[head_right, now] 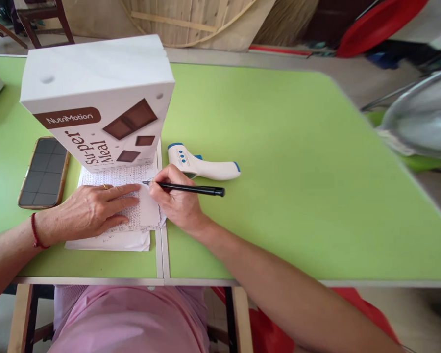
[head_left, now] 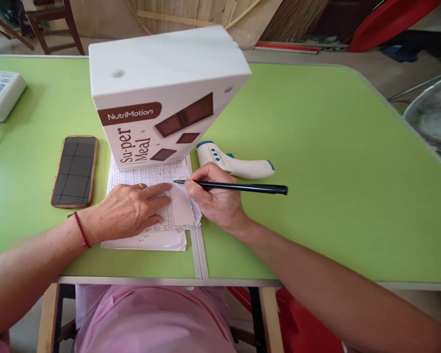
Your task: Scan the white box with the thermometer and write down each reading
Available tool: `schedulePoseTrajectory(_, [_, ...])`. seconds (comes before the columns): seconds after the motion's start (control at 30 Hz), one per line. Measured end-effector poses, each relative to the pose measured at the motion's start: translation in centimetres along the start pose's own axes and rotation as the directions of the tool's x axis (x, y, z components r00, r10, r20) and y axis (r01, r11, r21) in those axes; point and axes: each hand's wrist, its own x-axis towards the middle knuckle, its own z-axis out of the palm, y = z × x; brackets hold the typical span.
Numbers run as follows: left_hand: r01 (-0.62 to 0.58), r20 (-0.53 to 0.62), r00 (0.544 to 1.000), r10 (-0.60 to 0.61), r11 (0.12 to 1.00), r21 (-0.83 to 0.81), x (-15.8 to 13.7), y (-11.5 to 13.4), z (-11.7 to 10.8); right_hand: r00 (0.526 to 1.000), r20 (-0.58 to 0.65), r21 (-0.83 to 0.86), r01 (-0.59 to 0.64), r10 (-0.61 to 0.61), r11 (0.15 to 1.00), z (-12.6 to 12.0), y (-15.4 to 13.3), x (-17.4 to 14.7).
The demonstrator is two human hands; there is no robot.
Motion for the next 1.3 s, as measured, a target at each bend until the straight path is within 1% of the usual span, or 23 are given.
schedulePoseTrajectory(0.23, [0.009,0.013,1.000,-0.009,1.000,-0.015,-0.06,-0.03,-0.08,1.000,-0.009,-0.024,-0.021,0.021,0.999,-0.03,-0.16,0.06])
schedulePoseTrajectory(0.37, [0.009,0.019,1.000,-0.009,1.000,-0.014,-0.10,-0.08,-0.09,1.000,-0.011,-0.019,0.005,-0.006,1.000,0.00,-0.02,0.01])
schedulePoseTrajectory(0.5, [0.011,0.018,1.000,-0.011,1.000,-0.018,-0.08,-0.11,-0.08,0.999,-0.044,-0.023,0.020,-0.021,1.000,0.01,0.14,-0.04])
schedulePoseTrajectory(0.6, [0.009,0.018,1.000,-0.009,1.000,-0.017,-0.04,-0.09,-0.08,1.000,-0.030,-0.044,0.009,-0.010,0.999,-0.01,0.15,-0.03])
schedulePoseTrajectory(0.77, [0.012,0.012,1.000,-0.012,1.000,-0.014,-0.04,-0.05,-0.09,0.999,-0.015,-0.027,0.045,-0.046,0.999,0.01,0.11,-0.01])
schedulePoseTrajectory(1.07, [0.006,0.009,1.000,-0.006,1.000,-0.011,-0.05,-0.05,-0.07,1.000,-0.007,-0.047,0.028,-0.028,0.999,-0.06,0.01,-0.02])
schedulePoseTrajectory(1.3, [0.007,0.012,1.000,-0.007,1.000,-0.023,-0.14,-0.14,-0.07,0.998,-0.061,-0.031,0.010,-0.012,0.999,-0.14,0.09,-0.10])
